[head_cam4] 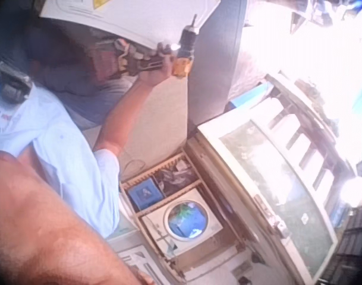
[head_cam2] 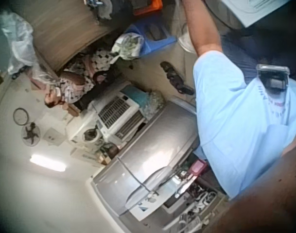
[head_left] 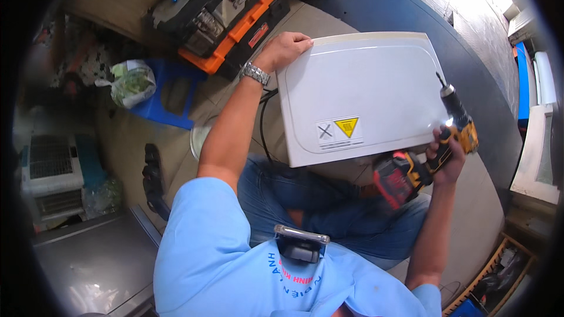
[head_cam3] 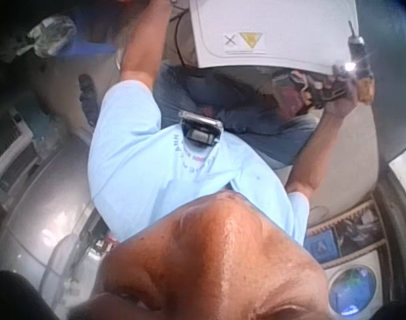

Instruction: The person sits on the floor and uses a cordless drill to remove screws from the casing of a white appliance. They remove the side panel to expose the internal components.

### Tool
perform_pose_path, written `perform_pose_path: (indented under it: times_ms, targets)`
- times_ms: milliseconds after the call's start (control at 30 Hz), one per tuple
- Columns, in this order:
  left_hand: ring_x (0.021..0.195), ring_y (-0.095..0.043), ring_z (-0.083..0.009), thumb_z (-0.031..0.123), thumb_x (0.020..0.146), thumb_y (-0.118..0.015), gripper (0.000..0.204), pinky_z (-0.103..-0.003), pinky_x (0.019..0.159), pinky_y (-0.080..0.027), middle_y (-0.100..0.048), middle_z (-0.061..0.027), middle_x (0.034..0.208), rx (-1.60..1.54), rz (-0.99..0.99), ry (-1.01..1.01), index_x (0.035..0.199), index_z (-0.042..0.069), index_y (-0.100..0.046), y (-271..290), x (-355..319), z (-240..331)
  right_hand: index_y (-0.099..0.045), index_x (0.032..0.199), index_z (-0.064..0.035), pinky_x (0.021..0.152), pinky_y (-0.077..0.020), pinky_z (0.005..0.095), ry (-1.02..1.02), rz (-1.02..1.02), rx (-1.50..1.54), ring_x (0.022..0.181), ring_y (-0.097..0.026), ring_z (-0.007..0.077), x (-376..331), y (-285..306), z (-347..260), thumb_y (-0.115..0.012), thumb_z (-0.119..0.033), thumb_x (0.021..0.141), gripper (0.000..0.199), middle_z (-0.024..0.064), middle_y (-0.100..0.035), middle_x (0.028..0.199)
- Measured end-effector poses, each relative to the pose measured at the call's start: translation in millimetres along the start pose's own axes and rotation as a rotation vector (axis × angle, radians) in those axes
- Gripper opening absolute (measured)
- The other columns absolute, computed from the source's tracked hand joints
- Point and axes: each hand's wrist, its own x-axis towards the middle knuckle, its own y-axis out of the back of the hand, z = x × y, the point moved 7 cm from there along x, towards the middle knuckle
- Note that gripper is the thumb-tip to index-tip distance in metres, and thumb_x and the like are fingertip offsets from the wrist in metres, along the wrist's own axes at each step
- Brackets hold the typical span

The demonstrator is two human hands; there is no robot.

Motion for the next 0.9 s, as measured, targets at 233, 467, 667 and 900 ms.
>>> perform_pose_path:
  times_ms: [233,467,667,900]
  targets:
    - [0.114,-0.064,-0.0358,0.041,0.088,-0.065,0.058,-0.041,0.098,-0.049,-0.066,-0.0221,0.121,-0.029,0.252,0.069,0.135,0.007,-0.058,-3.4,-89.3,8.8,-0.056,0.127,-0.0051,0.056,-0.0484,0.0261,-0.093,-0.131,-0.363,0.076,-0.061,0.0162,104.5,-10.8,-92.8,-0.060,-0.022,0.093,0.038,0.0109,-0.064,0.107]
    - [0.123,-0.051,-0.0396,0.031,0.085,-0.072,0.062,-0.046,0.105,-0.041,-0.053,-0.0269,0.133,-0.579,0.540,-0.074,0.131,-0.004,-0.049,-50.1,-154.6,-40.6,-0.057,0.125,-0.0087,0.067,-0.0492,0.0313,0.272,-0.050,-0.691,0.072,-0.055,0.0144,44.7,68.8,-186.5,-0.065,-0.023,0.094,0.035,0.0111,-0.061,0.111]
    - [0.125,-0.040,-0.0425,0.034,0.087,-0.069,0.065,-0.053,0.109,-0.029,-0.044,-0.0278,0.129,-0.469,0.825,-0.033,0.129,-0.007,-0.040,-86.1,-168.3,-22.0,-0.064,0.115,-0.0081,0.069,-0.0509,0.0324,0.614,0.532,-0.787,0.074,-0.060,0.0146,-25.0,117.4,-186.7,-0.070,-0.023,0.093,0.027,0.0030,-0.065,0.095]
    - [0.133,-0.038,-0.0448,0.045,0.087,-0.072,0.084,-0.051,0.114,-0.030,-0.040,-0.0309,0.141,-0.435,0.454,-0.141,0.140,-0.007,-0.033,-99.5,-204.2,-12.4,-0.064,0.102,-0.0046,0.066,-0.0527,0.0306,0.677,0.912,-0.675,0.080,-0.063,0.0176,-46.2,210.4,-162.5,-0.071,-0.012,0.091,0.015,0.0052,-0.064,0.089]
